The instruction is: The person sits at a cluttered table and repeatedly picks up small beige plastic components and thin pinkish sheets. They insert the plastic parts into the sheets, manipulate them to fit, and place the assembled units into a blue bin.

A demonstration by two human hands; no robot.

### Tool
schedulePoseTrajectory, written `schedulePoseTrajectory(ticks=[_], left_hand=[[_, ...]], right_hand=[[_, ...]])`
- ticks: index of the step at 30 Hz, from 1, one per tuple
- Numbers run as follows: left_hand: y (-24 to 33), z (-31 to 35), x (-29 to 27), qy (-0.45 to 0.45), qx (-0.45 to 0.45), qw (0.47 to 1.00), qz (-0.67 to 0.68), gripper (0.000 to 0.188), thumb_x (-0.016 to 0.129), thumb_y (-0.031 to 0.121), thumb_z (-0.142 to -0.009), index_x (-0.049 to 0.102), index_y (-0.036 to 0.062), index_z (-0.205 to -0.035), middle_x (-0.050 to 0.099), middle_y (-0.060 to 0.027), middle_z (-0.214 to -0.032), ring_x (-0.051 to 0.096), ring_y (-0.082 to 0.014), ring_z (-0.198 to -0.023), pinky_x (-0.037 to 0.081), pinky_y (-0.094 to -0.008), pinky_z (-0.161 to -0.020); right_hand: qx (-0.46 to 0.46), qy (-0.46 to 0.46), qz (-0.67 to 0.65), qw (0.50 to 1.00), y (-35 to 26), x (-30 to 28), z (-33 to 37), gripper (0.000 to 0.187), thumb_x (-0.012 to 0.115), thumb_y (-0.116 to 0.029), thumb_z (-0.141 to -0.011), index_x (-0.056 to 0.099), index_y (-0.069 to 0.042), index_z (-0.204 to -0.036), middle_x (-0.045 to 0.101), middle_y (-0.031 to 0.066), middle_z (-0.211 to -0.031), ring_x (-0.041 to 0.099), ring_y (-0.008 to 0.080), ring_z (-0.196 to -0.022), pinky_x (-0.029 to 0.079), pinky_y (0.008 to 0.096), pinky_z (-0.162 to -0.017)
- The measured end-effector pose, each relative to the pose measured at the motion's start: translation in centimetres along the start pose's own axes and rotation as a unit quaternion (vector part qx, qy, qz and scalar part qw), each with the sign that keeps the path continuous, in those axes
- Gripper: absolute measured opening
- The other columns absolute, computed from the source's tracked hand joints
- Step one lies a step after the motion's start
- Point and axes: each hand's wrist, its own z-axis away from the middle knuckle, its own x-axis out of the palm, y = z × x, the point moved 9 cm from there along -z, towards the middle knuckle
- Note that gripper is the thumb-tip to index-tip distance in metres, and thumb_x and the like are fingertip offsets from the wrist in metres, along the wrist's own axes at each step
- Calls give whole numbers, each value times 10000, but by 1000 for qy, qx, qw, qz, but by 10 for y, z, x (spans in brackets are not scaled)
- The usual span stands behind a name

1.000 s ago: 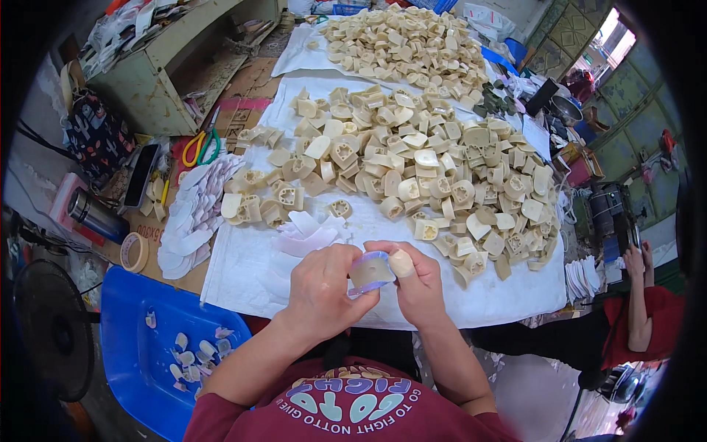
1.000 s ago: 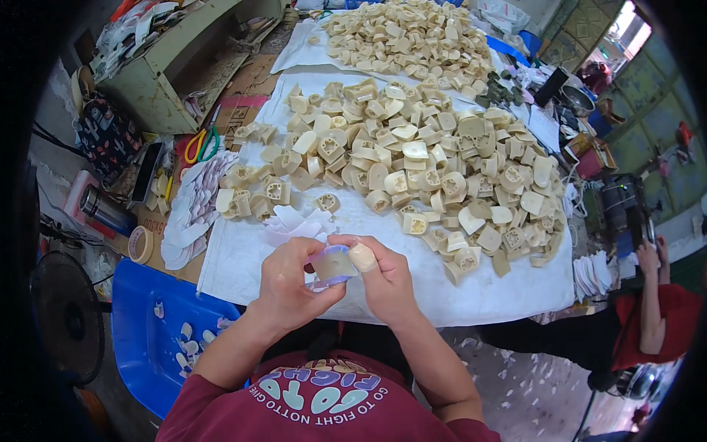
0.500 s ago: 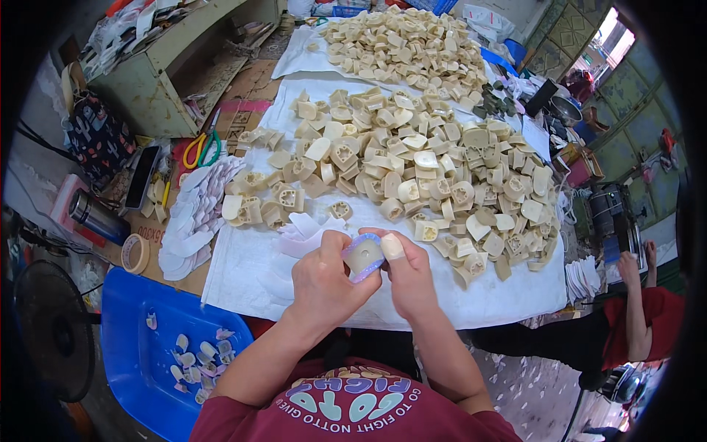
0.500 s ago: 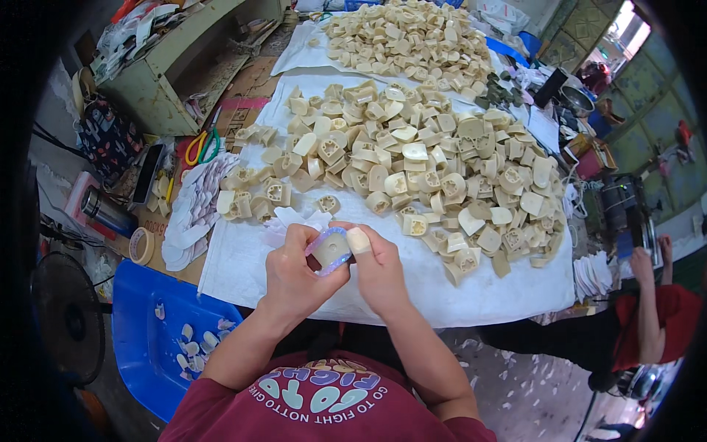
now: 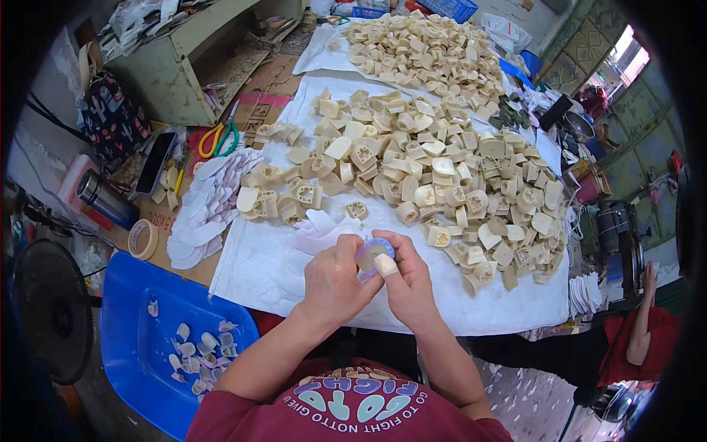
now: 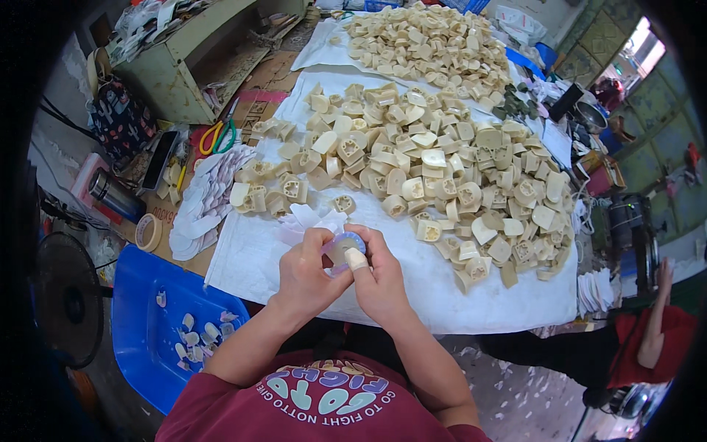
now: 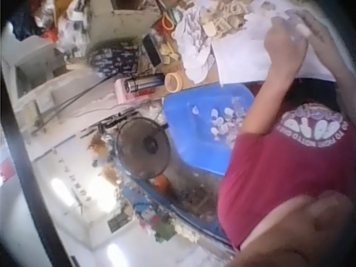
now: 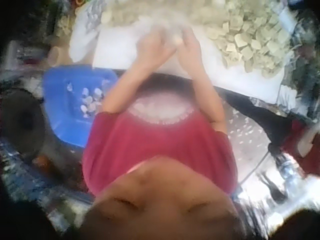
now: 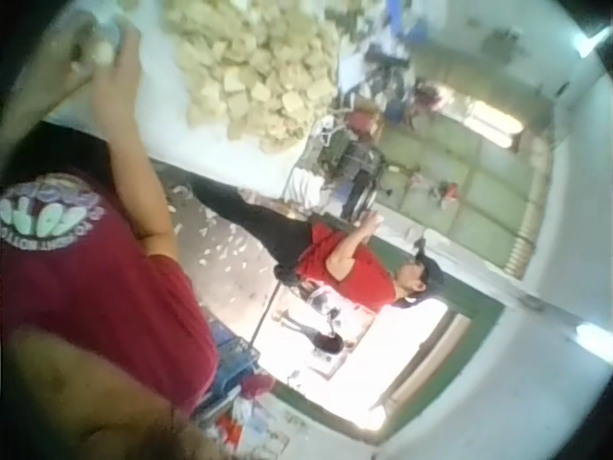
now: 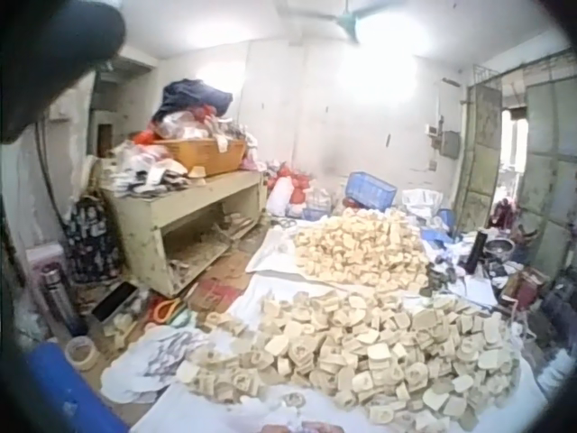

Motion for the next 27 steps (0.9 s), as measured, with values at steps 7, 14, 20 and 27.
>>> schedulePoseTrajectory(ticks=[7, 14, 20, 27], left_hand=[[-82, 48, -58, 47, -108, 993, -28, 415, 737, 106, -696, 569, 8, -1063, 622, -123, -917, 630, -200, -788, 510, -306, -683], [-231, 229, -208, 199, -393, 871, -218, 457, 705, 130, -714, 568, -48, -1112, 620, -188, -1033, 618, -328, -952, 482, -384, -865], [-283, 349, -205, 100, -527, 787, -304, 653, 723, 162, -725, 480, -16, -1304, 493, -224, -1288, 508, -402, -1172, 411, -443, -990], [-160, 165, -207, 281, -184, 886, -321, 479, 655, 59, -841, 503, -24, -1288, 496, -191, -1278, 484, -317, -1194, 393, -389, -1005]], right_hand=[[-116, 46, 166, 978, -13, 24, 9, 389, 638, -91, -845, 540, -31, -1217, 626, 128, -1106, 613, 291, -967, 476, 363, -861], [-210, -28, 346, 914, 10, 65, 2, 195, 693, -76, -762, 652, -59, -952, 611, 84, -941, 578, 278, -882, 448, 381, -752], [-253, -74, 405, 875, 26, 104, 0, 189, 669, -46, -711, 641, -73, -896, 561, 64, -894, 533, 277, -877, 403, 387, -725], [-201, -51, 339, 918, 33, 90, -5, 102, 615, -39, -756, 617, -72, -852, 563, 79, -909, 530, 270, -903, 387, 373, -763]])
